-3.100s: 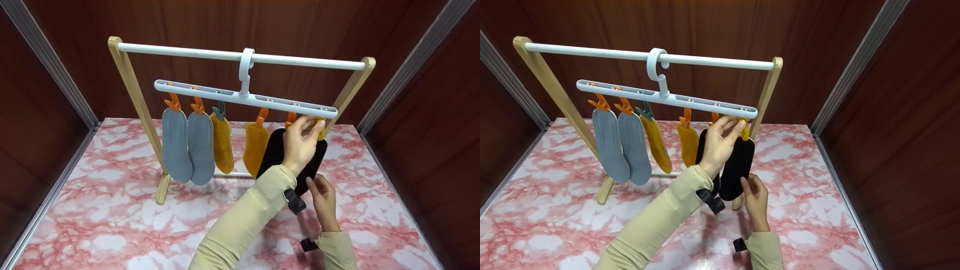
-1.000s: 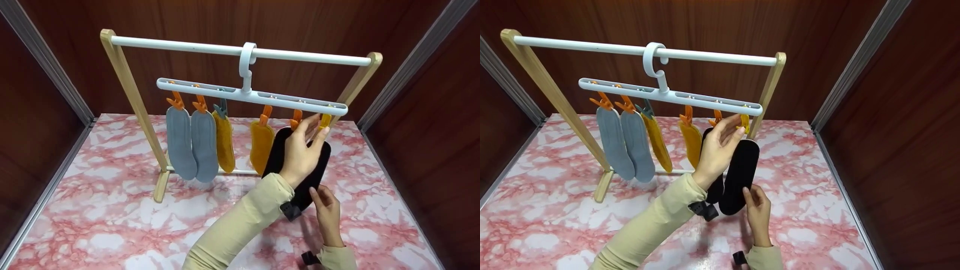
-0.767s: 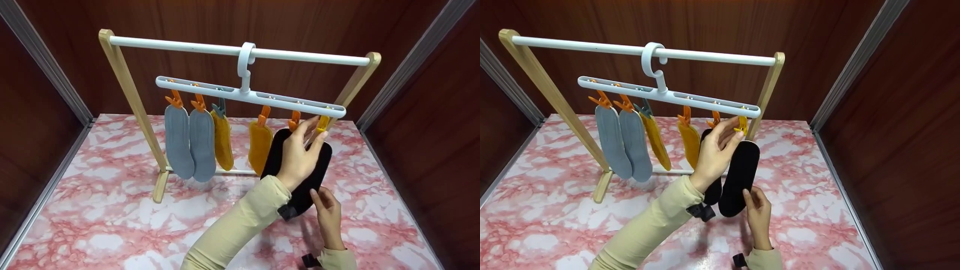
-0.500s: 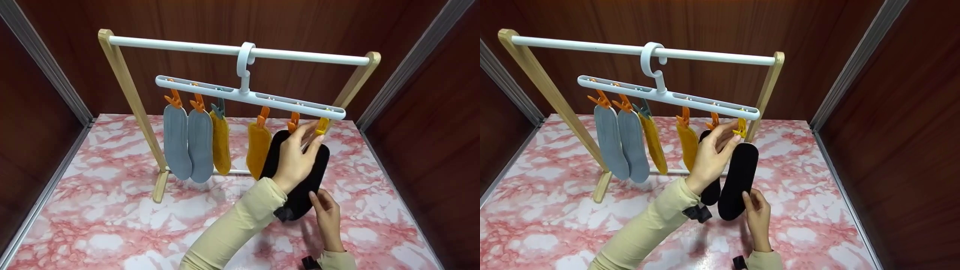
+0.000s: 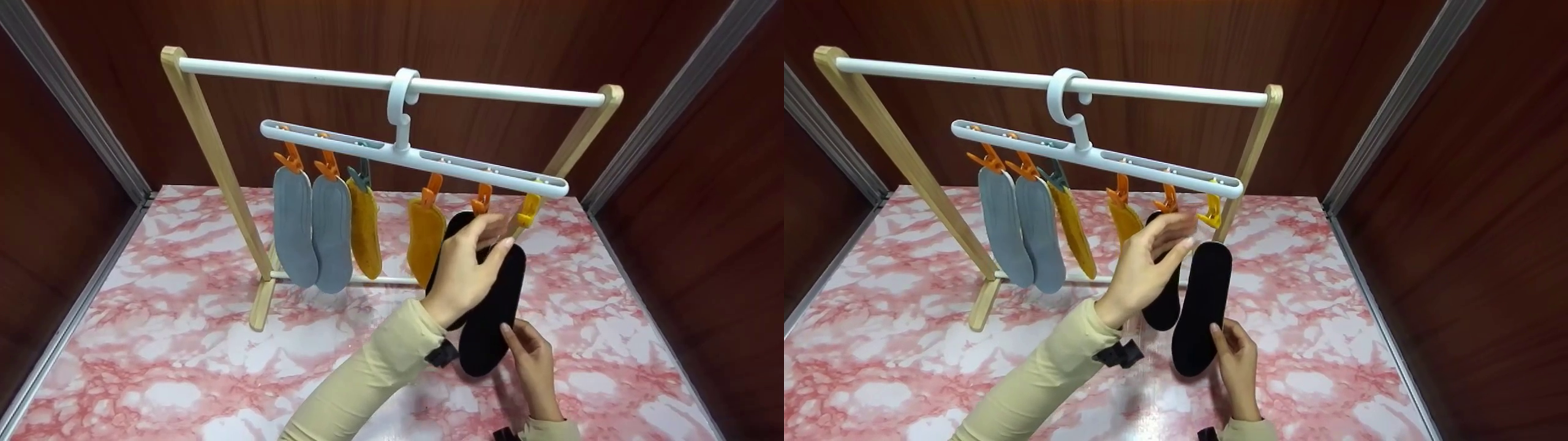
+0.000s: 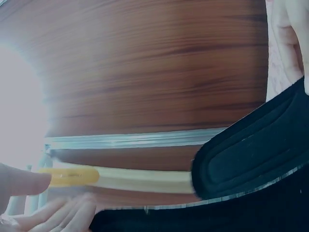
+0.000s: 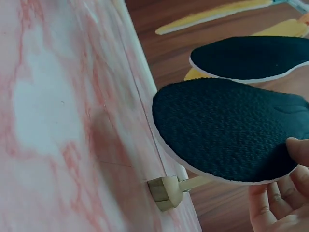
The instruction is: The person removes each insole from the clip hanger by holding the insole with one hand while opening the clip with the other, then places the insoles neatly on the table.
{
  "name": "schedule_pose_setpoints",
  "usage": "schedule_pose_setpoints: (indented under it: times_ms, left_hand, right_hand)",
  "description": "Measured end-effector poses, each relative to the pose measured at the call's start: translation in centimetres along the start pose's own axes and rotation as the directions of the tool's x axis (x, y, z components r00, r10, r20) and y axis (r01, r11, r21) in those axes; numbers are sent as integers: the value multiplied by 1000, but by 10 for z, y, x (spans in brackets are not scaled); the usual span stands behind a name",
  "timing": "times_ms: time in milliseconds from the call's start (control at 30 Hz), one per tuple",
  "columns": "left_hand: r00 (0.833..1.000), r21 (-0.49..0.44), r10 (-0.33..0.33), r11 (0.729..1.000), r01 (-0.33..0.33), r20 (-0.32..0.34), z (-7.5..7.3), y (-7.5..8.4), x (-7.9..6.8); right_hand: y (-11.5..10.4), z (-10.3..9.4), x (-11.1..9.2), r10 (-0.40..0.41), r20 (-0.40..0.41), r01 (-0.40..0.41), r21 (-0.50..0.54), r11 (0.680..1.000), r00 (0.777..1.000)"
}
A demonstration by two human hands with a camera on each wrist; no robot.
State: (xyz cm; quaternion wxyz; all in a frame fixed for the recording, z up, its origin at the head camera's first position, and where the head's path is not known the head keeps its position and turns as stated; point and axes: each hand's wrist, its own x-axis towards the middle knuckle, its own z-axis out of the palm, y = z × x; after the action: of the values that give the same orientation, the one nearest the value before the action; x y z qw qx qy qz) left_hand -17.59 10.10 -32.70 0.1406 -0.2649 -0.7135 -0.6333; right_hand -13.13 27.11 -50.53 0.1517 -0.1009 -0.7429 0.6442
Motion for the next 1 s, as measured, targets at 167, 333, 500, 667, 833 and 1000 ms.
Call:
schedule_pose_setpoints:
  times_ms: [167,333,500,667,833,1000]
  left_hand:
    - [1000,-4,-5,1000,5,1,-9,-5,-5]
    - [999,-3,-18,1000,18,-28,-15,-11,-8]
    - [999,14,-38,999,38,-36,-20,-16,-10]
    - [998,9,-49,999,49,-43,-23,-20,-12]
    - [995,4,-65,998,65,-73,-23,-24,-13]
    - [993,24,-72,997,75,-92,-24,-27,-13]
  right_hand:
    - [2,-1,-2,75,11,-74,-19,997,997]
    - [5,-1,-6,121,32,-119,-57,991,992]
    - [11,0,-12,143,51,-138,-97,986,988]
    - [18,0,-16,154,62,-146,-119,982,986]
    - [21,4,-21,189,92,-183,-73,981,978]
    - [22,5,-24,207,121,-208,-9,978,971]
